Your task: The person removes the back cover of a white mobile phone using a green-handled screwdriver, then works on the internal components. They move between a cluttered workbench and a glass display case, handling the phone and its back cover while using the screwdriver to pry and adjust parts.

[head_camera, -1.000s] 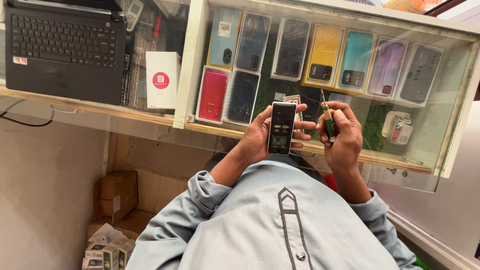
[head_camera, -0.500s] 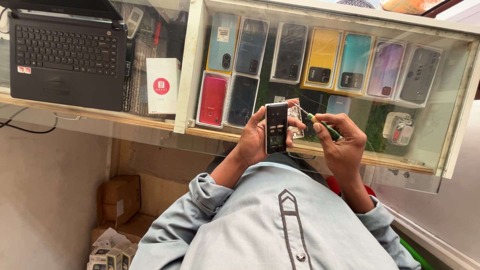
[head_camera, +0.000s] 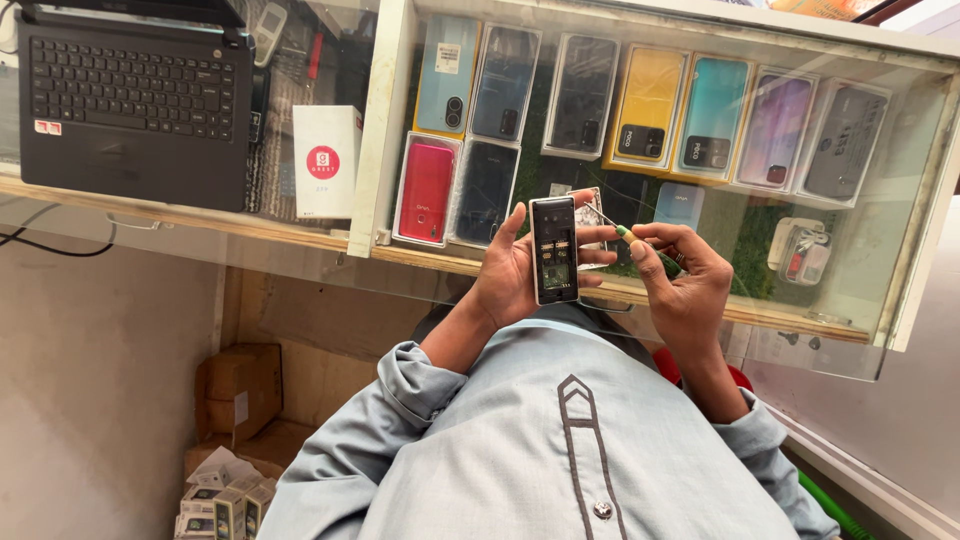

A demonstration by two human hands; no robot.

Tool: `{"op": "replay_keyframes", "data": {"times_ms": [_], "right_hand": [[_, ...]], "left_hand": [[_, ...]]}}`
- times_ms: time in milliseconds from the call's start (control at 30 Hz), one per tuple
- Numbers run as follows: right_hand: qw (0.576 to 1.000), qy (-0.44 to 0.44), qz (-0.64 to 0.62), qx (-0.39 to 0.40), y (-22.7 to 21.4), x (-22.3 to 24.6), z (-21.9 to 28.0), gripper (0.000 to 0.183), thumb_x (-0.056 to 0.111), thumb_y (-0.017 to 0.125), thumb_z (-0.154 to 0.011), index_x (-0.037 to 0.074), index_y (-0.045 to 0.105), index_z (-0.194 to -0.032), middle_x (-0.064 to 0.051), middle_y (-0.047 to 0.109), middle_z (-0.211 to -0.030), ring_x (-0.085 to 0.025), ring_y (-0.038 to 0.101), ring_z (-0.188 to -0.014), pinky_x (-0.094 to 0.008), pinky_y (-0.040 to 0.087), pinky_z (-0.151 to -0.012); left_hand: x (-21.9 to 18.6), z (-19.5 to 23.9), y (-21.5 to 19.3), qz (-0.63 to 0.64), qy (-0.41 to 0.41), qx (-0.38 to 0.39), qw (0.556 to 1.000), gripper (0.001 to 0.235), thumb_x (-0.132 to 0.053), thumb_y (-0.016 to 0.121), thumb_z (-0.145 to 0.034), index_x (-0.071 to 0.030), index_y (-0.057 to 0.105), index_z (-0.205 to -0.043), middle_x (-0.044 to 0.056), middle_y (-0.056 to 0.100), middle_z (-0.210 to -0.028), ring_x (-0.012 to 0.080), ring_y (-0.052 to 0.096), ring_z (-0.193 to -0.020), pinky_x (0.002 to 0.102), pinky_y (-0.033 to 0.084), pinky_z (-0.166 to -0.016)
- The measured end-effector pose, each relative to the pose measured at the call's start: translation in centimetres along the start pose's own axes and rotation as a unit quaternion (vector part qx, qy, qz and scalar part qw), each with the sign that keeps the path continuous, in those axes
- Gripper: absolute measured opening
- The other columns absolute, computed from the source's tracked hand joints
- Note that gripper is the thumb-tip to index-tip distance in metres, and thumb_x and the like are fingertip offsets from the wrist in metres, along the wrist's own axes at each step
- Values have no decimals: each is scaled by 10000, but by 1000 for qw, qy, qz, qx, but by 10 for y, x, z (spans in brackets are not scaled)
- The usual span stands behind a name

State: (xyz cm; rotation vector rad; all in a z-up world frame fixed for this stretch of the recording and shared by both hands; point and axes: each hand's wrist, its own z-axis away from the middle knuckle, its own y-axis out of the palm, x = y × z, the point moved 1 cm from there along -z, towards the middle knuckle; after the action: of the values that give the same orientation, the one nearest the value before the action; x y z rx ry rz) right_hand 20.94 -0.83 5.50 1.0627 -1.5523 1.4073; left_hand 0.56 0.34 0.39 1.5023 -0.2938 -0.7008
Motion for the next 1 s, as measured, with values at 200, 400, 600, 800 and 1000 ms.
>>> {"op": "replay_keyframes", "data": {"times_ms": [200, 400, 600, 800, 1000], "right_hand": [[999, 40, -28, -1, -1, -3, 3, 193, 142, 723, -1019, 0, 723, -1149, -50, 709, -943, -83, 665, -864, -216, 530, -792], [997, 44, -59, 3, -2, -3, 8, 207, 154, 704, -1043, -17, 710, -1160, -49, 700, -933, -84, 636, -830, -207, 507, -747], [963, 105, -246, -11, -8, 1, 14, 260, 155, 630, -1101, -42, 655, -1268, -82, 669, -927, -98, 571, -730, -214, 442, -624], [917, 92, -387, 40, -11, 13, 18, 356, 154, 564, -1143, -34, 565, -1445, -147, 662, -1082, -169, 642, -889, -269, 524, -767], [904, 81, -419, 42, -14, 26, 21, 324, 142, 640, -1105, -16, 565, -1378, -138, 667, -1021, -167, 670, -799, -257, 527, -690]], "left_hand": [[2, 3, 4, 34, -20, 2, 999, 865, -729, 274, -1045, -170, 184, -1699, 296, 429, -1569, 405, 501, -1415, 514, 494, -1140], [4, 5, 9, 26, -22, -3, 999, 923, -776, 270, -1006, -164, 169, -1690, 298, 419, -1567, 417, 467, -1438, 536, 427, -1206], [5, 10, 23, 45, -22, 21, 999, 941, -777, 286, -997, -151, 179, -1691, 284, 345, -1634, 405, 402, -1497, 505, 382, -1254], [0, 16, 46, 77, -26, 12, 997, 889, -727, 305, -1047, -122, 178, -1685, 303, 293, -1662, 396, 371, -1513, 463, 363, -1251], [-5, 19, 65, 96, -42, 30, 994, 871, -712, 285, -1047, -119, 186, -1677, 300, 271, -1667, 374, 333, -1546, 456, 336, -1282]]}}
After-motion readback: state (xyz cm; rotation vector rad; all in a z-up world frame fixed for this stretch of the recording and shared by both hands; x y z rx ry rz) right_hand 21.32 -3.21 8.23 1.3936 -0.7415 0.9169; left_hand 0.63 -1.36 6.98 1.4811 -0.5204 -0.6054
